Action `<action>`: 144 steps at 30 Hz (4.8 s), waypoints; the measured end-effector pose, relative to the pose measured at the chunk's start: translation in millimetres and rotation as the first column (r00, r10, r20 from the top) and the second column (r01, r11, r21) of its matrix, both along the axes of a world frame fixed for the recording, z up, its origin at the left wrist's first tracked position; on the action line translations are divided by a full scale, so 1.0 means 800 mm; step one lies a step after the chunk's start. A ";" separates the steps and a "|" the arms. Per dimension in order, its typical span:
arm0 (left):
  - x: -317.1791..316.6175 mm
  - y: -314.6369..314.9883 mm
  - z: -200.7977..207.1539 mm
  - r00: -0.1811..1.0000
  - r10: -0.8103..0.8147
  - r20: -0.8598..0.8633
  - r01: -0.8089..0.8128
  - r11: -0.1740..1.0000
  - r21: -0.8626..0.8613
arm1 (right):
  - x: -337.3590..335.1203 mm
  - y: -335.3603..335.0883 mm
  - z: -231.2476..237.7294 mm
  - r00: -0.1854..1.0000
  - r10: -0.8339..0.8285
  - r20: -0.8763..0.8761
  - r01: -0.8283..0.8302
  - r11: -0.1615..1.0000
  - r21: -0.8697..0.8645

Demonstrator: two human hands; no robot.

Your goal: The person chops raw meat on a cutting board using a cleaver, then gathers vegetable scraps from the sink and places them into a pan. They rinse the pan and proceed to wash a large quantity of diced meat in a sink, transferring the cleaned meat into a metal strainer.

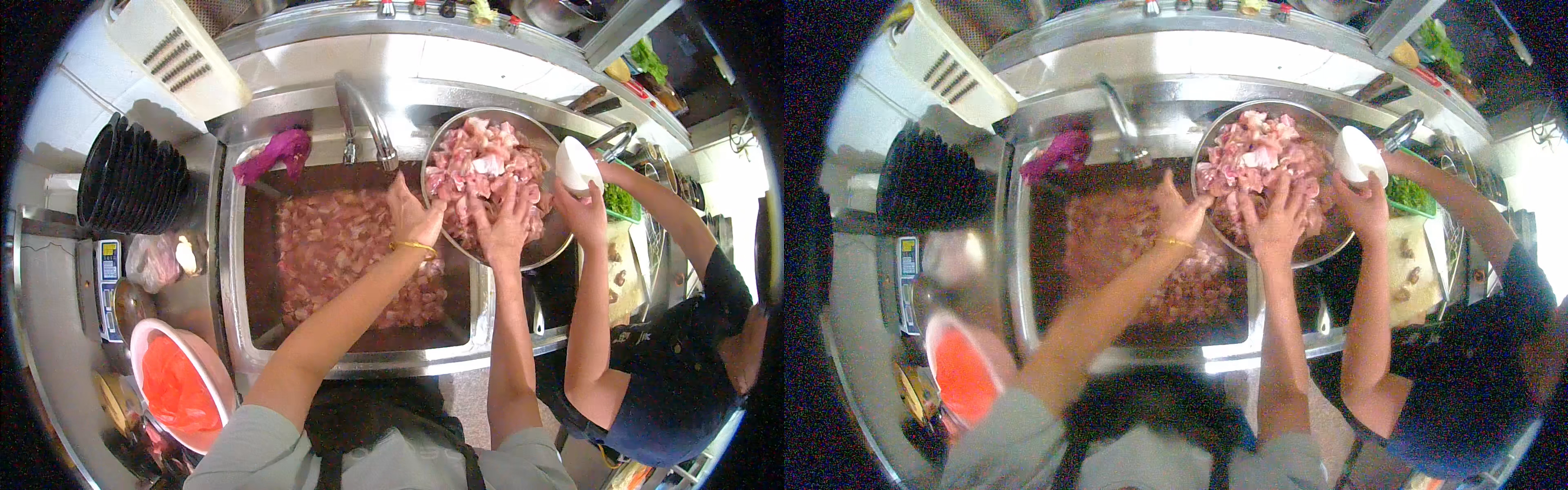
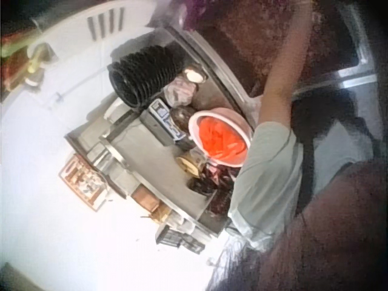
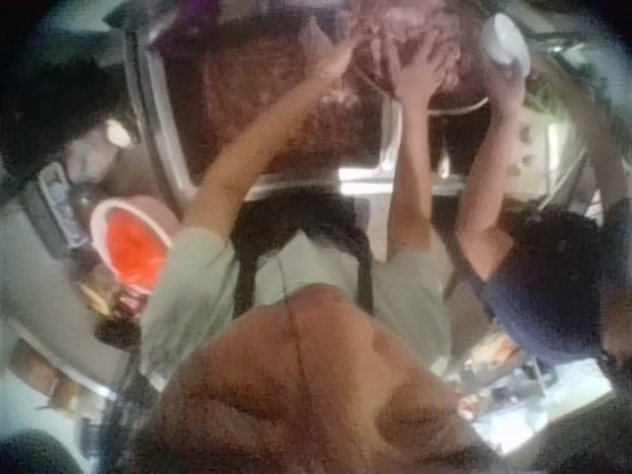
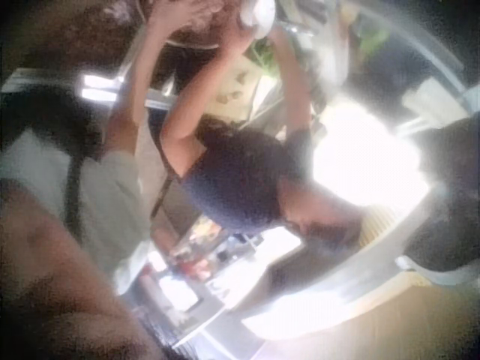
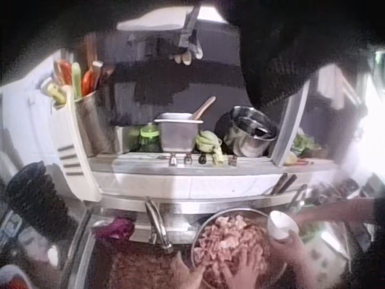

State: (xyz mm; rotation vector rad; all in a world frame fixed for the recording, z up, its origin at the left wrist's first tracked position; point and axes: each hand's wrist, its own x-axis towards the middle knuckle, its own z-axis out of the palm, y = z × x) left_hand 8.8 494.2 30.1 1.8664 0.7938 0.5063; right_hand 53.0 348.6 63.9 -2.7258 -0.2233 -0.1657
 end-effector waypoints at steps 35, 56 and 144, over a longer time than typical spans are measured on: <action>-0.172 0.337 -0.338 0.736 0.080 -0.672 0.295 0.855 0.425 | -0.114 0.270 -0.264 0.651 0.744 -0.152 -0.759 0.646 -0.088; -0.199 0.041 -0.297 0.555 -0.371 -0.744 0.230 0.928 -0.291 | -0.064 0.074 -0.353 0.833 0.514 -0.204 -0.551 0.740 -0.386; -0.220 0.246 -0.325 0.444 -0.078 -0.893 0.424 0.896 0.132 | 0.009 0.207 -0.351 0.717 0.605 -0.345 -0.696 0.595 -0.402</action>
